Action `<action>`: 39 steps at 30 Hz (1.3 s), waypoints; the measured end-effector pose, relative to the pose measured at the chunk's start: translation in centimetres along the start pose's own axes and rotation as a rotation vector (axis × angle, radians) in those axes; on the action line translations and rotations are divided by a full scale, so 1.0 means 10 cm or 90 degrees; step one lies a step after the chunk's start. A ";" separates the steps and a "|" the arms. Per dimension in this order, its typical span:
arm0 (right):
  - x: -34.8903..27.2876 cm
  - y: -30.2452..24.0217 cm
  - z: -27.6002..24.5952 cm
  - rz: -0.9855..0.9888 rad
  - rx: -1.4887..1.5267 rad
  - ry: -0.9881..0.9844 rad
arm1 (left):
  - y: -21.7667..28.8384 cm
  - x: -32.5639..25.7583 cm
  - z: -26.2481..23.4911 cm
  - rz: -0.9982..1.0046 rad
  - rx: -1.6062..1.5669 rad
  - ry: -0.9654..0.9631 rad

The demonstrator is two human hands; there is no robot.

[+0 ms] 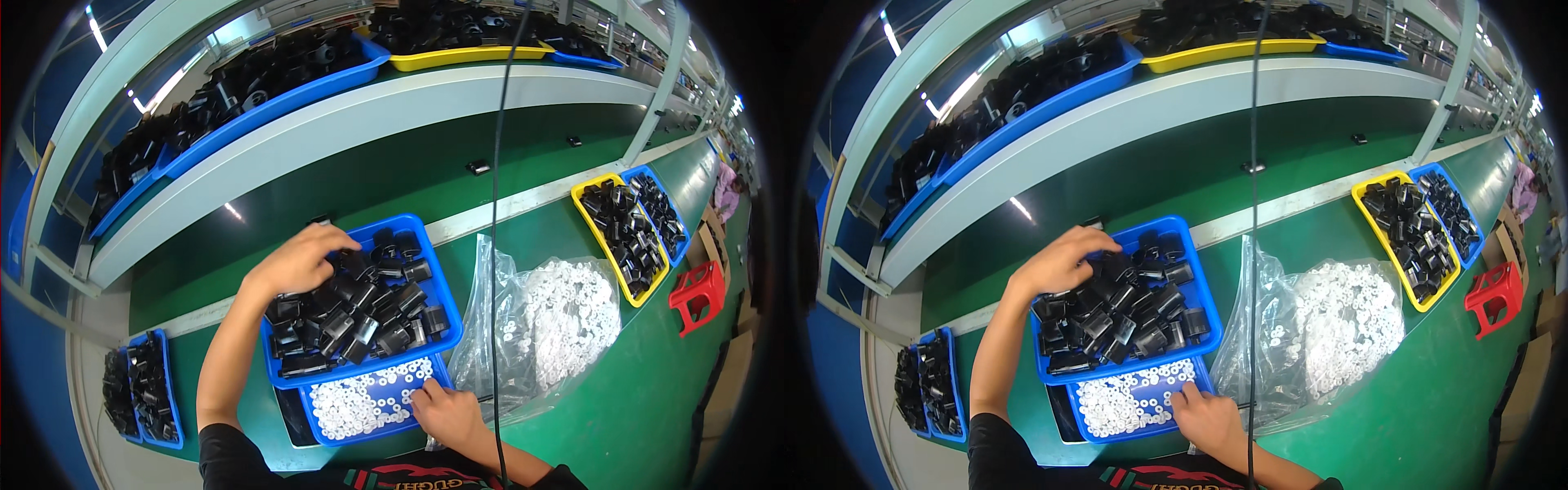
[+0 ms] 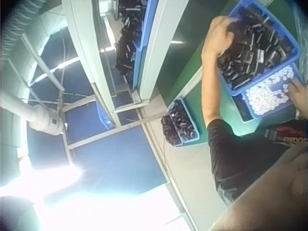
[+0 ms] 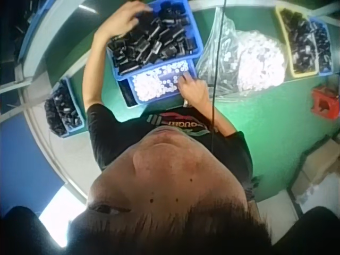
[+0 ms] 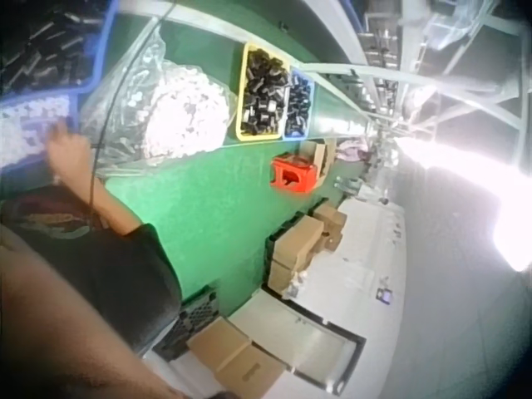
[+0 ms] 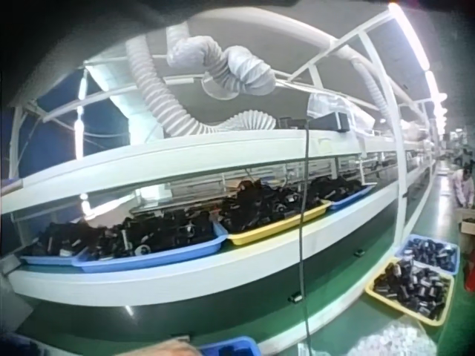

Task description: The person repeatedly picks up black cylindrical components and small white washers from blue trays on a green workbench. They insert the washers into the components by hand and place the assembled units onto a conveyor belt.

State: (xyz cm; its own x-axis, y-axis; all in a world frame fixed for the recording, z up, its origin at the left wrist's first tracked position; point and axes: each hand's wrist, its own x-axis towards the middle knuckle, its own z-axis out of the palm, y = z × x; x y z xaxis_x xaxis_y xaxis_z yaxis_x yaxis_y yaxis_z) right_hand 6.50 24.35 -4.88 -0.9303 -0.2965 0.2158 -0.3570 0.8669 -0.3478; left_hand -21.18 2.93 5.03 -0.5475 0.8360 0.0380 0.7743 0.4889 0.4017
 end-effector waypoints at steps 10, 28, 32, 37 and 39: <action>0.04 0.01 -0.08 0.047 0.103 0.053 | 0.23 -0.18 0.13 -0.066 -0.081 -0.024; 0.22 -0.11 -0.21 0.020 0.220 0.102 | 0.76 -0.73 0.23 -0.149 0.009 0.280; 0.28 -0.05 -0.21 0.019 0.270 0.120 | 1.05 -1.25 0.51 -0.255 -0.074 0.439; 0.45 -0.13 -0.32 -0.002 0.293 0.053 | 1.44 -1.59 1.17 -0.310 -0.656 0.645; 0.46 -0.14 -0.28 -0.050 0.298 0.031 | 1.52 -1.57 1.28 -0.201 -0.877 0.643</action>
State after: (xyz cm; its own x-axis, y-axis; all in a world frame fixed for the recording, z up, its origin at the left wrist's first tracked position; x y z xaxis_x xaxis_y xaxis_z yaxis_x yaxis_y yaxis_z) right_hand 2.98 22.93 -0.86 -0.8981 -0.3253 0.2960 -0.4356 0.5652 -0.7006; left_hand 3.25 0.49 -1.18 -0.9943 0.0229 0.1042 0.0855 -0.4137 0.9064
